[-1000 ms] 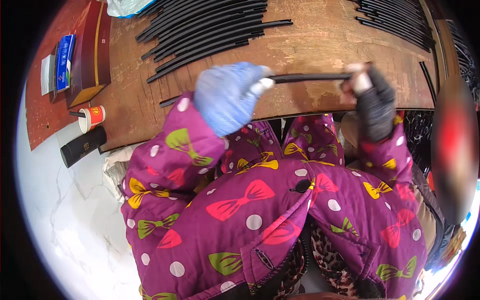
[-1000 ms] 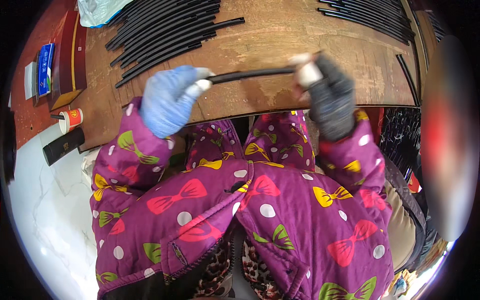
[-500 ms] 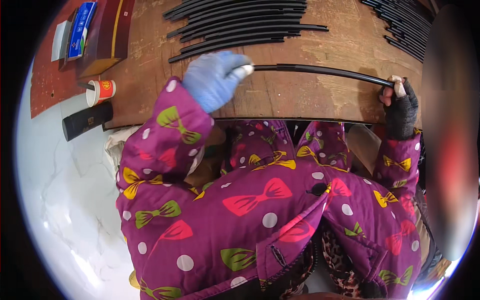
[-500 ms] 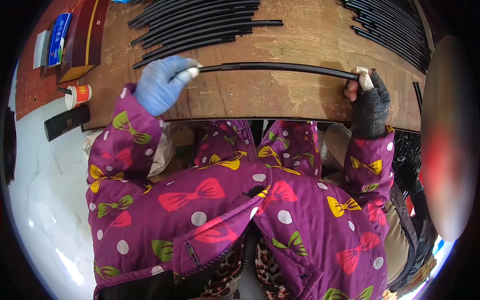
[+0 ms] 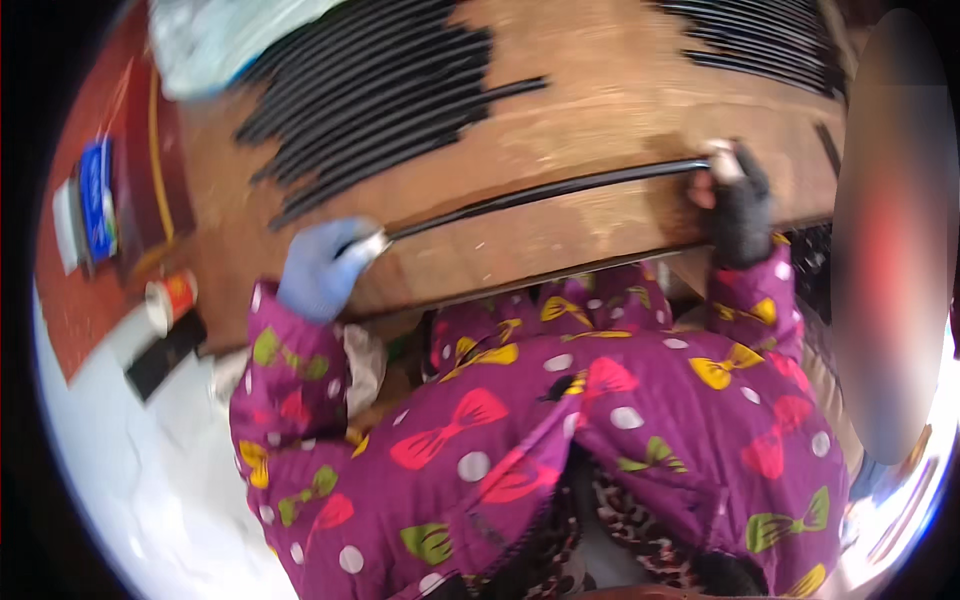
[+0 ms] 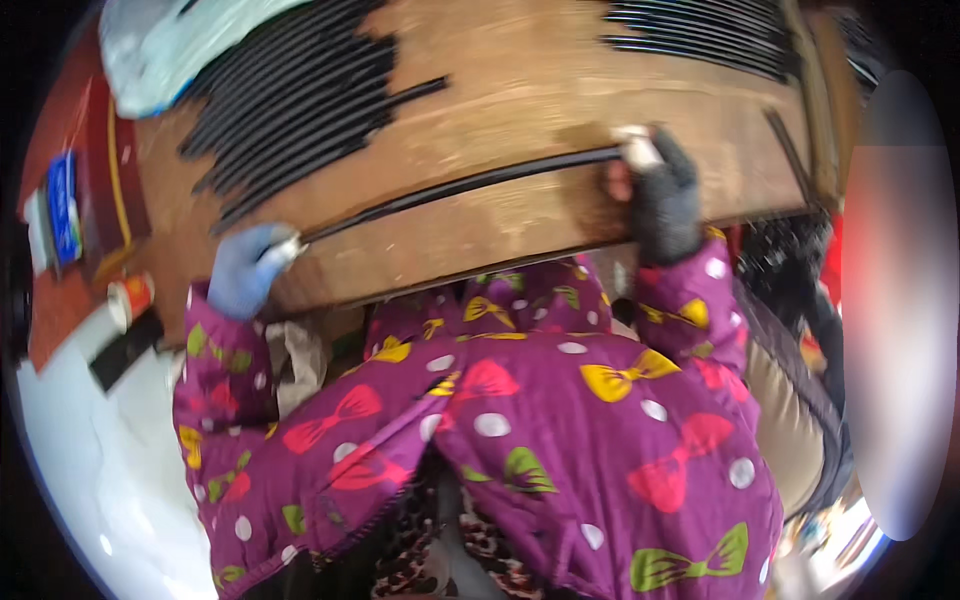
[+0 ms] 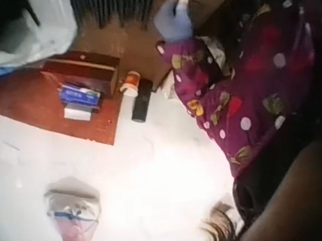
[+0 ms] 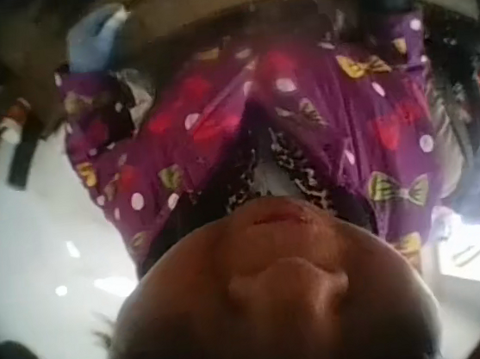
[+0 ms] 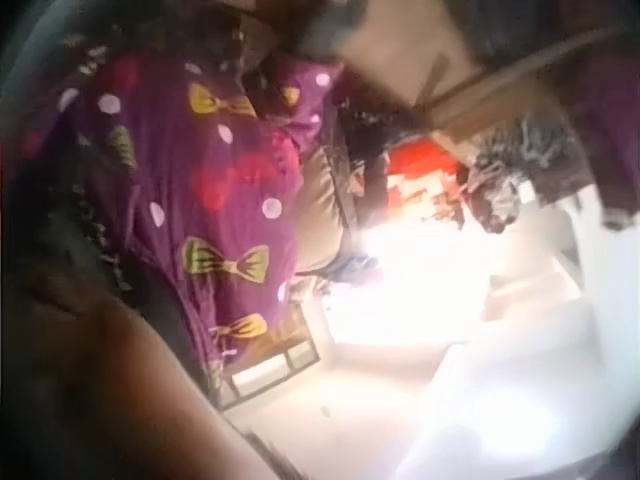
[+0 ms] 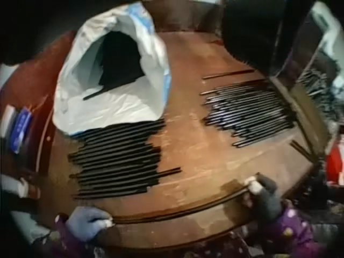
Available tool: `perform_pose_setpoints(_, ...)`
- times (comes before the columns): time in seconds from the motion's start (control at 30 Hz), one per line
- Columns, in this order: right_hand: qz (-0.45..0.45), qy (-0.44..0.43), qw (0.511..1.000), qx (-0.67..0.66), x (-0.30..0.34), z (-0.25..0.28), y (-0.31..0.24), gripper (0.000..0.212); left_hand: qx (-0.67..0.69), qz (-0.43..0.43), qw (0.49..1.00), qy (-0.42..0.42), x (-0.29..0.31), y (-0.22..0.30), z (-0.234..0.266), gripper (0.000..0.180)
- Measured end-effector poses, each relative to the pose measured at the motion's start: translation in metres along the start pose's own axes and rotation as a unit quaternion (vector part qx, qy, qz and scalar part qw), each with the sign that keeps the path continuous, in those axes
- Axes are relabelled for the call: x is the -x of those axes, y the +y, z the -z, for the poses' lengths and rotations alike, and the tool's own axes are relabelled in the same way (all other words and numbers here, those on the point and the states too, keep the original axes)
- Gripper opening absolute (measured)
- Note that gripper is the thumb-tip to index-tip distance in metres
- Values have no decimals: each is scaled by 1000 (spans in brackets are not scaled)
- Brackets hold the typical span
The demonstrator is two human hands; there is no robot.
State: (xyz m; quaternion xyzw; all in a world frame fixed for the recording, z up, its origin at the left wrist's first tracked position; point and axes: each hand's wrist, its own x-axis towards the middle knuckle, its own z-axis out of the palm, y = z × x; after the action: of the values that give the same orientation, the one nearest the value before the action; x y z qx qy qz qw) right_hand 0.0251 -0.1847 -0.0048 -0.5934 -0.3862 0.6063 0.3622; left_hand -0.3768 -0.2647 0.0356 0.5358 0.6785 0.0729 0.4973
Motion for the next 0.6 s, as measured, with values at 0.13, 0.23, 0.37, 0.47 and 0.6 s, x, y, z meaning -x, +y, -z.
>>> perform_pose_setpoints(0.13,-1,24,1000,3,-3,15,6,19,86,56,991,91,-4,6,-26,11)
perform_pose_setpoints(0.23,30,31,999,-5,-4,27,9,19,131,27,983,127,0,10,-36,12)
perform_pose_setpoints(0.37,34,26,999,-2,-2,45,6,17,188,57,976,92,3,17,-38,13)
perform_pose_setpoints(0.47,69,60,990,-104,-4,61,0,16,231,61,969,62,4,6,-28,13)
perform_pose_setpoints(0.6,88,11,993,-82,-11,85,10,17,232,36,971,36,3,12,-36,14)
